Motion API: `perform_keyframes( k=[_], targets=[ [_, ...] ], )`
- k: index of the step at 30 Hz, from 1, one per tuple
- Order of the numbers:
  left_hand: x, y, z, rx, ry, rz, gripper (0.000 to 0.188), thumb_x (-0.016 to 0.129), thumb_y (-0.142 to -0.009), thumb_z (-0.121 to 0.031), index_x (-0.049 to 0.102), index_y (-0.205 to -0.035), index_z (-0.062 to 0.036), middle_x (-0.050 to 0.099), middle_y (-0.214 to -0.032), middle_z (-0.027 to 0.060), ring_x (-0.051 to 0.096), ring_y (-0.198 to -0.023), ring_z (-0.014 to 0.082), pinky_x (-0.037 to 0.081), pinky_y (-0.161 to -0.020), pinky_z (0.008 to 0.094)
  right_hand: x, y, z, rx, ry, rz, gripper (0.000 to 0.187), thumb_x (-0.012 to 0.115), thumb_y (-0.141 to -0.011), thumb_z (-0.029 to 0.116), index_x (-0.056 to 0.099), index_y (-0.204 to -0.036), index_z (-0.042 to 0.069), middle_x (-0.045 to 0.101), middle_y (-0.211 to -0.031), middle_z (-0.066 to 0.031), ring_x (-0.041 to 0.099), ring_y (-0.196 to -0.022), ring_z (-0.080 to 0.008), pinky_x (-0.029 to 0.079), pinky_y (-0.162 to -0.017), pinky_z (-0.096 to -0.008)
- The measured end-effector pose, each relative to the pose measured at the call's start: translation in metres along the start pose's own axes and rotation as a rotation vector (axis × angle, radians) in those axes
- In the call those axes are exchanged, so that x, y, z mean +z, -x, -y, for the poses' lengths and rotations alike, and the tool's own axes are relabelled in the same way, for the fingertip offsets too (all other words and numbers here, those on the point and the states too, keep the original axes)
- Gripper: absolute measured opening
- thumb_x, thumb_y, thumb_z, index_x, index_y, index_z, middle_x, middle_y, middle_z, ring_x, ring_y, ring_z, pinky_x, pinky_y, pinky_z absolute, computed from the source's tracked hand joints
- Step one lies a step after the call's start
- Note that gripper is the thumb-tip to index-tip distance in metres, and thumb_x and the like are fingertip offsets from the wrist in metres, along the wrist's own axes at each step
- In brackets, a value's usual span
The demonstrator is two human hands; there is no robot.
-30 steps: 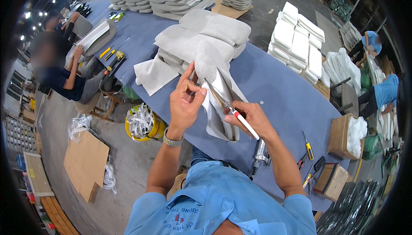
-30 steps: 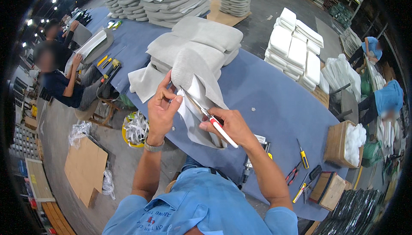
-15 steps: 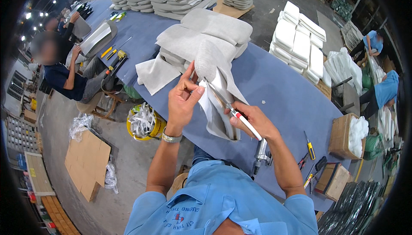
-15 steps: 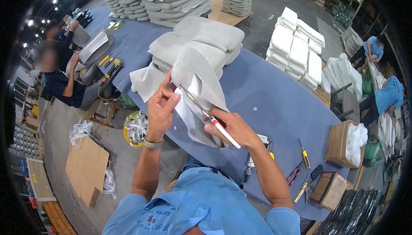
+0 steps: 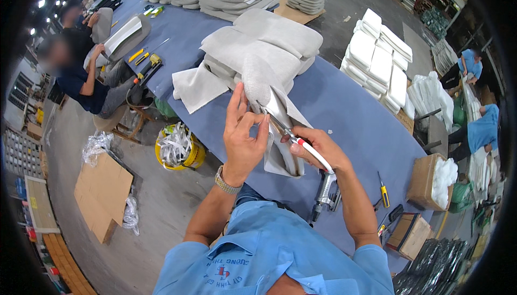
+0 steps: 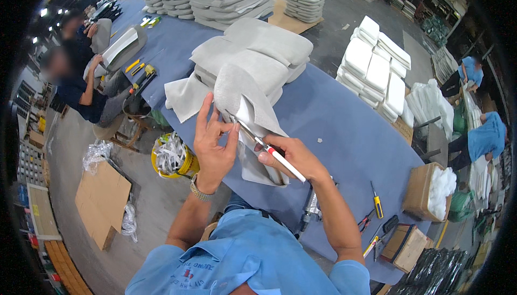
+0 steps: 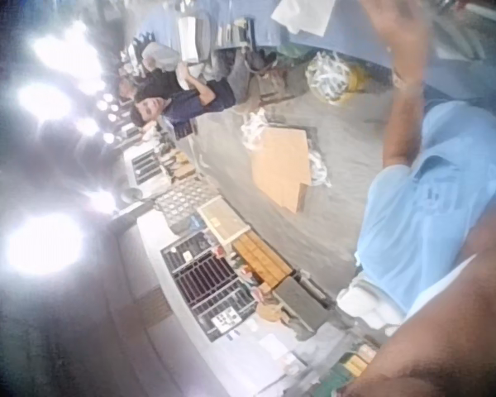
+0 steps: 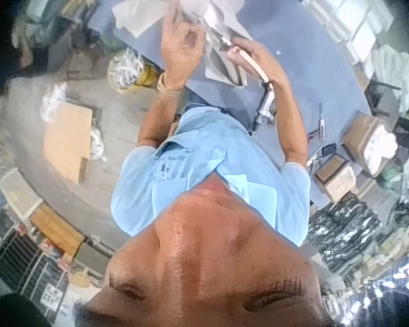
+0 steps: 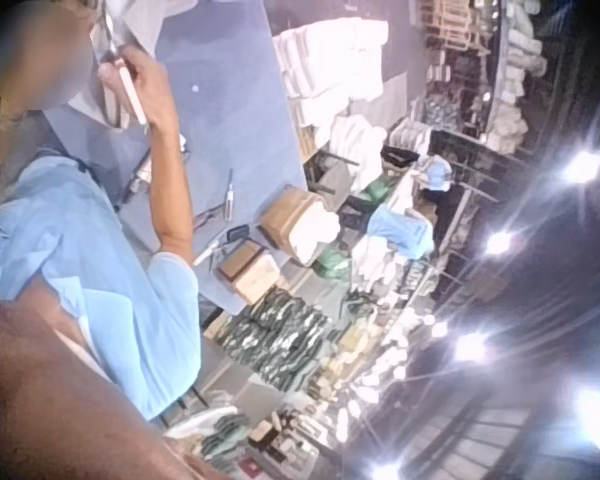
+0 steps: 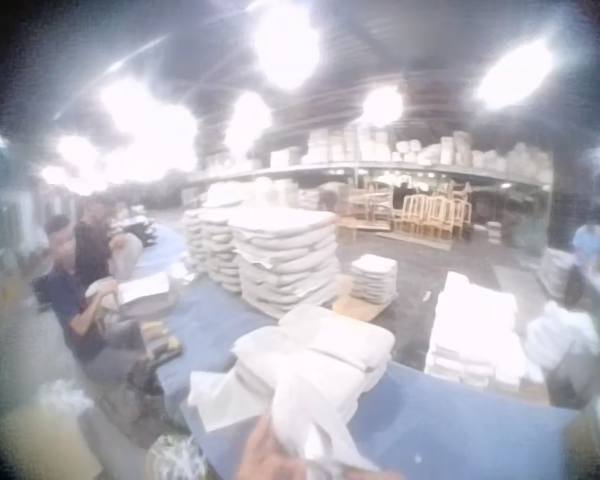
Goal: The person covers a cushion with fabric, trims excess material with scissors, and secures the fabric using a staple gun. They repeat this process on multiple cushions, folding and stapling the fabric edges to the cushion base.
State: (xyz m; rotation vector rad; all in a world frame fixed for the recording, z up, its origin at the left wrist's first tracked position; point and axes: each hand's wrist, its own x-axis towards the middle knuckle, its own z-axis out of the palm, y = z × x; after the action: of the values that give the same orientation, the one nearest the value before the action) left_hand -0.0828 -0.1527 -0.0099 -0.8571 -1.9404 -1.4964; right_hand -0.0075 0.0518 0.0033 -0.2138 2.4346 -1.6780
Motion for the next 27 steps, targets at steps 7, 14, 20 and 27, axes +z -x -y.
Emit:
perform_keyframes(
  k=[7, 14, 20, 27],
  targets=[
    [-0.006, -0.002, -0.018, -0.090, -0.113, 0.068, 0.014, 0.073, -0.086, 0.004, 0.060, -0.082, 0.0018, 0.036, -0.157, 0.0360, 0.049, -0.137, 0.0510, 0.051, -0.103, 0.0440, -0.020, -0.003, 0.012, -0.015, 0.086, 0.112, 0.052, 0.067, -0.095, 0.055, 0.073, -0.113, 0.006, 0.062, -0.075, -0.0061, 0.056, -0.070, -0.0159, 0.046, -0.066, -0.0335],
    [-0.015, 0.000, -0.012, -0.069, -0.099, 0.056, 0.014, 0.073, -0.086, 0.003, 0.060, -0.082, 0.0013, 0.037, -0.156, 0.0376, 0.053, -0.134, 0.0512, 0.051, -0.103, 0.0441, -0.011, -0.012, 0.004, -0.041, 0.081, 0.104, 0.055, 0.071, -0.092, 0.057, 0.074, -0.112, 0.006, 0.054, -0.069, -0.0032, 0.049, -0.065, -0.0141, 0.041, -0.060, -0.0328],
    [-0.020, 0.000, -0.008, -0.064, -0.093, 0.061, 0.014, 0.074, -0.085, 0.002, 0.060, -0.081, 0.0006, 0.038, -0.155, 0.0376, 0.054, -0.132, 0.0514, 0.051, -0.103, 0.0457, 0.000, -0.014, 0.009, 0.009, 0.044, 0.052, 0.051, 0.078, -0.088, 0.052, 0.076, -0.108, 0.005, 0.054, -0.069, -0.0018, 0.048, -0.065, -0.0123, 0.040, -0.059, -0.0320],
    [-0.023, -0.007, -0.009, -0.069, -0.079, 0.120, 0.014, 0.072, -0.086, 0.001, 0.060, -0.079, 0.0001, 0.038, -0.156, 0.0363, 0.054, -0.133, 0.0503, 0.051, -0.104, 0.0461, 0.001, -0.016, 0.008, 0.044, 0.053, 0.024, 0.047, 0.081, -0.086, 0.048, 0.076, -0.106, 0.005, 0.056, -0.069, -0.0009, 0.050, -0.065, -0.0100, 0.040, -0.058, -0.0303]
  ],
)
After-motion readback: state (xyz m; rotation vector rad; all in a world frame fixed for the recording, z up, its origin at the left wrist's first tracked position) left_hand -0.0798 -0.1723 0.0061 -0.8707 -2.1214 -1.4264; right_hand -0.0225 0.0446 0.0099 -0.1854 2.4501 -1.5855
